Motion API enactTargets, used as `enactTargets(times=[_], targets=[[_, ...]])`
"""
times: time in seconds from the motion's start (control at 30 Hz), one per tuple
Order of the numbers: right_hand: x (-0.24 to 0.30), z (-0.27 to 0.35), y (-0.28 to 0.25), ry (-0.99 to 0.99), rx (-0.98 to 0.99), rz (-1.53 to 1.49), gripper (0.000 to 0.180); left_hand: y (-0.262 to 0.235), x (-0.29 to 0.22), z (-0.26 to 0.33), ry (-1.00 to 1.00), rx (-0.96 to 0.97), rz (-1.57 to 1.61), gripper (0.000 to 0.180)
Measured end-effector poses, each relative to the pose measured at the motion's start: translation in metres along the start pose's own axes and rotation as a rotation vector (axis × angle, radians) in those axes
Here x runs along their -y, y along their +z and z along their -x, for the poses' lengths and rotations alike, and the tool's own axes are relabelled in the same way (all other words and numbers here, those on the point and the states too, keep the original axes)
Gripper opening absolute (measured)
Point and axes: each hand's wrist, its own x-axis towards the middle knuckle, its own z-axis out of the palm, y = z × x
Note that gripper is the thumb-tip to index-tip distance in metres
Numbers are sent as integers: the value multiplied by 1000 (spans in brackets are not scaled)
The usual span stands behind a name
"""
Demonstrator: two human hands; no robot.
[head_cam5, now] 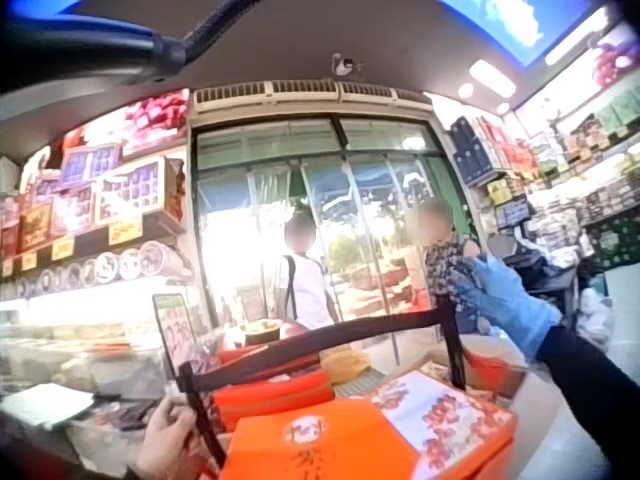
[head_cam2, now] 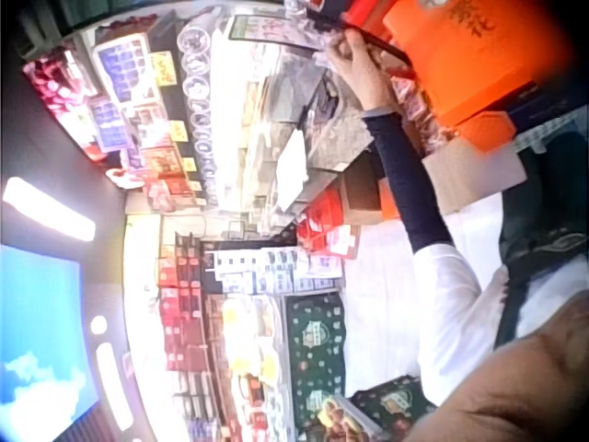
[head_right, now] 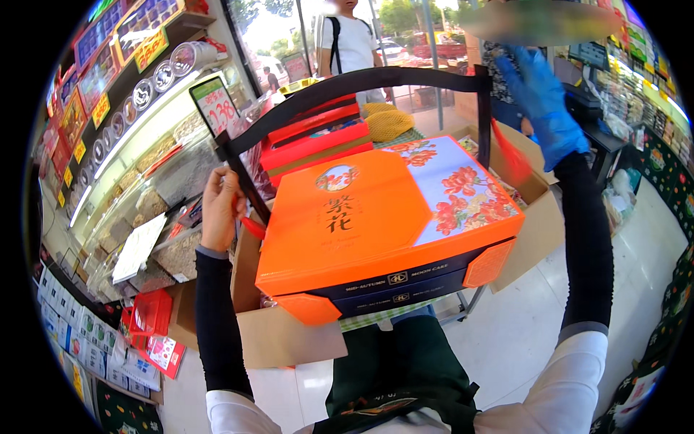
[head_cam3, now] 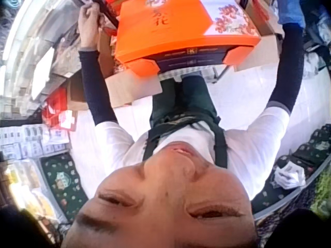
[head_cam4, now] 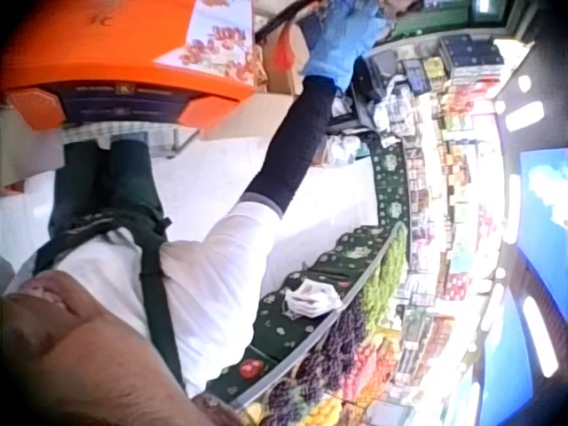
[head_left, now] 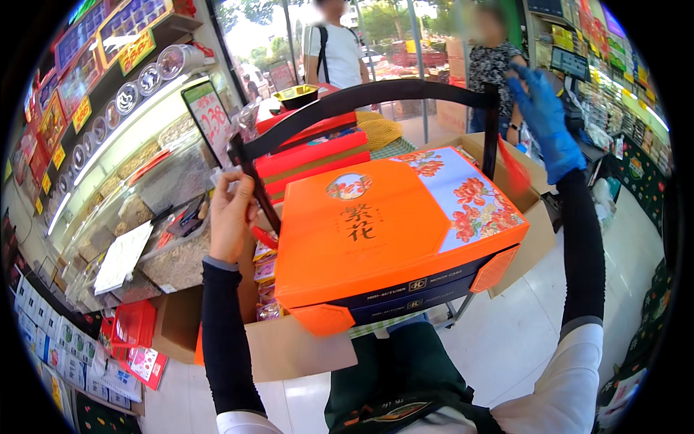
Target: The person assembles orange and blue cardboard boxes by inserting black fabric handles into slots. They use a knife to cut the handle straps and a screwdriver to tighten screws securing the handles to the box frame.
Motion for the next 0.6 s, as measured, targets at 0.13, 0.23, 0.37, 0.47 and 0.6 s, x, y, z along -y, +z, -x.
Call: enactTargets(times=[0.13, 0.23, 0.37, 0.47, 0.6], targets=[[84, -19, 1, -284, 195, -250, 60, -36, 21, 35, -132, 241, -374, 32], [123, -21, 39, -493, 430, -261, 81, -77, 36, 101, -19, 40, -610, 41], [99, -48, 89, -298, 545, -219, 52, -92, 47, 226, 48, -341, -637, 26], [66, -61, 108, -255, 565, -258, 46, -89, 67, 342, -187, -550, -461, 11], [54, -81, 133, -345, 724, -303, 45, -68, 89, 462, -453, -835, -349, 10]])
